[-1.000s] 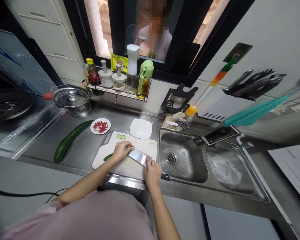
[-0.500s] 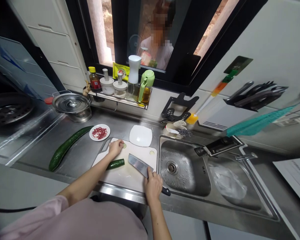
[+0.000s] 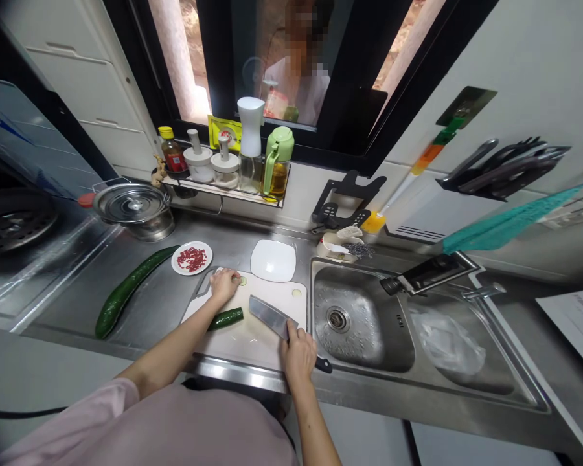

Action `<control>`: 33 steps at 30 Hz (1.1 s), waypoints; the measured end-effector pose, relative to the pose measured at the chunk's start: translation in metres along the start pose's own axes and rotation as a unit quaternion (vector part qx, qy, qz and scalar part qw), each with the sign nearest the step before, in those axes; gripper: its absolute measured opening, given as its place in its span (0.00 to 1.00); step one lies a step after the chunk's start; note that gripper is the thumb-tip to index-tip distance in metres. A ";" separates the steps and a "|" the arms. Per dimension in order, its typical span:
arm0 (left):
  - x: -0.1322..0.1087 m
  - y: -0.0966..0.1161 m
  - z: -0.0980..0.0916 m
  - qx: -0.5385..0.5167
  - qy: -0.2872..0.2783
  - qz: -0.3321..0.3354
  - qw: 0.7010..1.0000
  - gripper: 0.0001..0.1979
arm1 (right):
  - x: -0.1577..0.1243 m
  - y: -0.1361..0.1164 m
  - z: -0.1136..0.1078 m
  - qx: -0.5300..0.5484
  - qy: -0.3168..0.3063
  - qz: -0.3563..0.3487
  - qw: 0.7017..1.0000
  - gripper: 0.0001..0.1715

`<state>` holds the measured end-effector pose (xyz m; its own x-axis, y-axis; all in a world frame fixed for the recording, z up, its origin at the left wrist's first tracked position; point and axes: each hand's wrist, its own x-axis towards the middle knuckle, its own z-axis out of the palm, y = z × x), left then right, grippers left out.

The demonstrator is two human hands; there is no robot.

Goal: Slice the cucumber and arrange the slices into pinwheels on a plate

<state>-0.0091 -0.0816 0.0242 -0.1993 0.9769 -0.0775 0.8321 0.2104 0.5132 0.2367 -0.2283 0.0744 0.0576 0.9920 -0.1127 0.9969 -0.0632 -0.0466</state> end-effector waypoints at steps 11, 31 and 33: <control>-0.005 -0.002 -0.014 -0.098 0.072 -0.057 0.991 0.12 | 0.002 0.002 0.004 0.058 0.023 0.011 0.998 0.26; -0.116 -0.025 -0.022 -0.053 0.037 0.214 0.975 0.13 | 0.013 -0.037 0.006 0.341 -0.041 0.027 0.939 0.24; -0.113 -0.024 -0.021 -0.042 0.022 0.229 0.972 0.13 | 0.012 -0.045 0.004 0.341 -0.065 0.024 0.937 0.22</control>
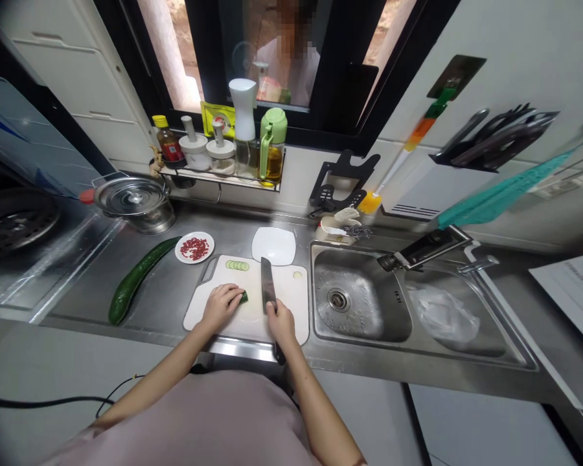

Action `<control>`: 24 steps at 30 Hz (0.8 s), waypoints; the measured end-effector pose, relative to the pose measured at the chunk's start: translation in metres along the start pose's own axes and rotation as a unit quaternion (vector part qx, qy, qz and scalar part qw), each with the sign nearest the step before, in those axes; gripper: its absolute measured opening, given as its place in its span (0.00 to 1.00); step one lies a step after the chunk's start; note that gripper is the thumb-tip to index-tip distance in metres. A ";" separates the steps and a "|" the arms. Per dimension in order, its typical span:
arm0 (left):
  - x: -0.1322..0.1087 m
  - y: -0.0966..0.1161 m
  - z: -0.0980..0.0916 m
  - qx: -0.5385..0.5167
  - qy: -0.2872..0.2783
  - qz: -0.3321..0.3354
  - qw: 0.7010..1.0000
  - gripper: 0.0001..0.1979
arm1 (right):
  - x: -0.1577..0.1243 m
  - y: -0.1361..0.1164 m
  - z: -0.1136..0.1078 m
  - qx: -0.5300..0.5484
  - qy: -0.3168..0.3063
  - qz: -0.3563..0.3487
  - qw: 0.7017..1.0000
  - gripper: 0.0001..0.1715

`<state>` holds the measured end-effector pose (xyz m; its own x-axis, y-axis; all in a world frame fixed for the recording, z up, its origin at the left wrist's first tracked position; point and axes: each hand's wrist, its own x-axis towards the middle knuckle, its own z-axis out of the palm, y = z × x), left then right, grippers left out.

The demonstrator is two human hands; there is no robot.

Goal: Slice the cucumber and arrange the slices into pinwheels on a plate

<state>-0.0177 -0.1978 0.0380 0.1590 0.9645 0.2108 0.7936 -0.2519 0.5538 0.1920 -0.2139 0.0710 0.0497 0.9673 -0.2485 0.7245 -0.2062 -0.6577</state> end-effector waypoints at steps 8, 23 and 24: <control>0.002 -0.007 0.004 -0.008 -0.046 0.019 0.999 0.14 | -0.004 -0.014 0.001 -0.062 -0.069 0.007 0.996 0.16; 0.001 -0.012 0.010 -0.024 -0.034 0.027 0.999 0.13 | -0.018 -0.037 -0.002 -0.223 -0.111 -0.022 0.968 0.17; 0.002 -0.013 0.011 -0.027 -0.030 0.031 0.999 0.12 | -0.019 -0.038 -0.002 -0.226 -0.113 -0.023 0.967 0.17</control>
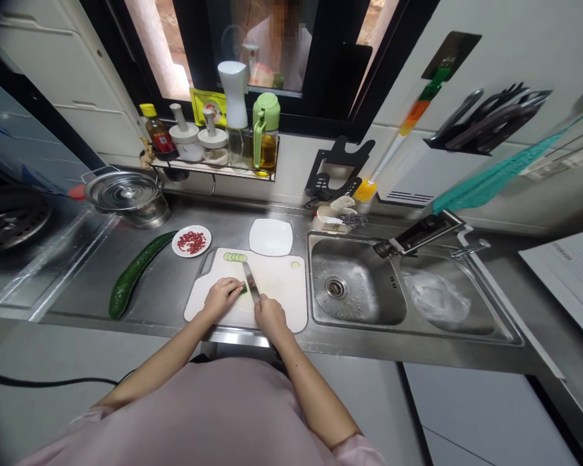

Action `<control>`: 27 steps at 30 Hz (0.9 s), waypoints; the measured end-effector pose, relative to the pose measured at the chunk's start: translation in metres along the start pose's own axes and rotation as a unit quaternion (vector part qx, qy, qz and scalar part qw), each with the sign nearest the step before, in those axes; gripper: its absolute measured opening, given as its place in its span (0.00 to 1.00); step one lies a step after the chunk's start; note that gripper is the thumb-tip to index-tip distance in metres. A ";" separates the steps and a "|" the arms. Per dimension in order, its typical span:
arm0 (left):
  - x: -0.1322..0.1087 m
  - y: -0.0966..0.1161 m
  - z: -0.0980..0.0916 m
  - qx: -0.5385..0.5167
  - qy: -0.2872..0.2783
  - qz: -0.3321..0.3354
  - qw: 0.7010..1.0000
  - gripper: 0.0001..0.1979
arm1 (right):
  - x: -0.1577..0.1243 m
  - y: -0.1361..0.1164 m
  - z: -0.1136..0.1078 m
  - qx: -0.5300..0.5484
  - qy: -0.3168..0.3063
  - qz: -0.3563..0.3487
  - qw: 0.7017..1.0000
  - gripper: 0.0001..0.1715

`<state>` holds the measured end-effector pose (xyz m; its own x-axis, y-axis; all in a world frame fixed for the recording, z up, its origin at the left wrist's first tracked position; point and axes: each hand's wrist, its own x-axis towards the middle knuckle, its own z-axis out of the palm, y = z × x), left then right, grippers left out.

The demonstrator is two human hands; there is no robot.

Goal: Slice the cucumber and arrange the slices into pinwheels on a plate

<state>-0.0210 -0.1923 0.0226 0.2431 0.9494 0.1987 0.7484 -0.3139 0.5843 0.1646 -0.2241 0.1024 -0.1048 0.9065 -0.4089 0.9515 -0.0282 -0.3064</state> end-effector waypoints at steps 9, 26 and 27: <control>0.000 -0.006 0.006 -0.009 0.042 0.040 0.998 0.10 | -0.003 -0.008 -0.002 0.004 -0.028 0.000 1.000 0.18; 0.000 -0.008 0.009 0.000 0.040 0.053 0.998 0.11 | -0.004 -0.013 0.000 -0.024 -0.054 0.005 0.998 0.18; 0.000 -0.008 0.009 -0.001 0.040 0.054 0.998 0.11 | -0.005 -0.013 -0.001 -0.025 -0.058 0.006 0.998 0.18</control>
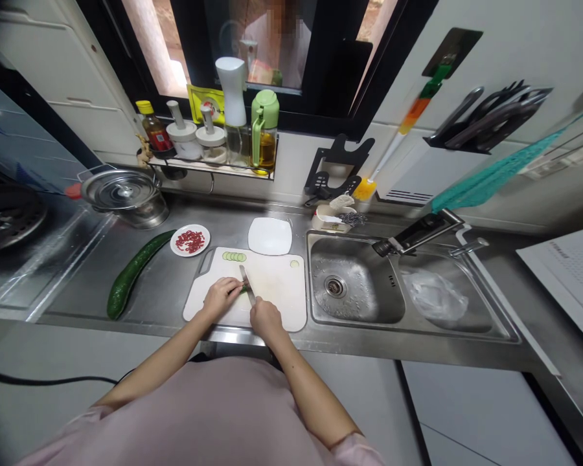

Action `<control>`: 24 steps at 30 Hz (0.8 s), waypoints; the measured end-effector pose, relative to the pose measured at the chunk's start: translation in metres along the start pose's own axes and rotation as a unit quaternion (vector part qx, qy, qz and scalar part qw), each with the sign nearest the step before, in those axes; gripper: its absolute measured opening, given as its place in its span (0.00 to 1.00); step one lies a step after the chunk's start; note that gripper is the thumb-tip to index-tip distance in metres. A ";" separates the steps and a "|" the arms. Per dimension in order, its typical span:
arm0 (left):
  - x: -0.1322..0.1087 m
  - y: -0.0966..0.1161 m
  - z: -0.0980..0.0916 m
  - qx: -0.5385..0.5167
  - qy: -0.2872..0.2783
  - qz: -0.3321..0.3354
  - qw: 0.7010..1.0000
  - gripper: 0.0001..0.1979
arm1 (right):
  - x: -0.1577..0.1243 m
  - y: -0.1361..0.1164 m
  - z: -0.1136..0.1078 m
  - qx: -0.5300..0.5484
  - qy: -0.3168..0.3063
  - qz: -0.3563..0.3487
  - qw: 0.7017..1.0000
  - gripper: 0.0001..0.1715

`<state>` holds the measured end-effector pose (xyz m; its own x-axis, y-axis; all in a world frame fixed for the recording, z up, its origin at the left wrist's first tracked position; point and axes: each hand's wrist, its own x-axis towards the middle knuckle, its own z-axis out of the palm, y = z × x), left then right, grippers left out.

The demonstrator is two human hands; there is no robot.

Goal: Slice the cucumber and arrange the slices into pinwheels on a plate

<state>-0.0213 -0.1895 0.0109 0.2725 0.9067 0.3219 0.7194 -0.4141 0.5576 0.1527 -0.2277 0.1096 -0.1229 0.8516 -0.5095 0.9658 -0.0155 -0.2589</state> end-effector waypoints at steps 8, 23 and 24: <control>0.001 0.001 -0.001 -0.006 -0.006 -0.007 1.000 0.11 | -0.014 0.007 0.000 0.004 -0.018 -0.004 1.000 0.16; 0.003 0.000 -0.003 0.005 -0.019 -0.001 1.000 0.11 | -0.012 0.000 -0.003 0.005 -0.039 0.006 0.999 0.17; 0.003 0.001 -0.003 0.004 -0.019 0.000 1.000 0.11 | -0.012 -0.001 -0.004 0.004 -0.040 0.008 0.999 0.17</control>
<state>-0.0218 -0.1873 0.0144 0.2964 0.9095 0.2916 0.7249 -0.4130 0.5514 0.1544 -0.2356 0.1188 -0.1264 0.8061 -0.5781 0.9659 -0.0326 -0.2567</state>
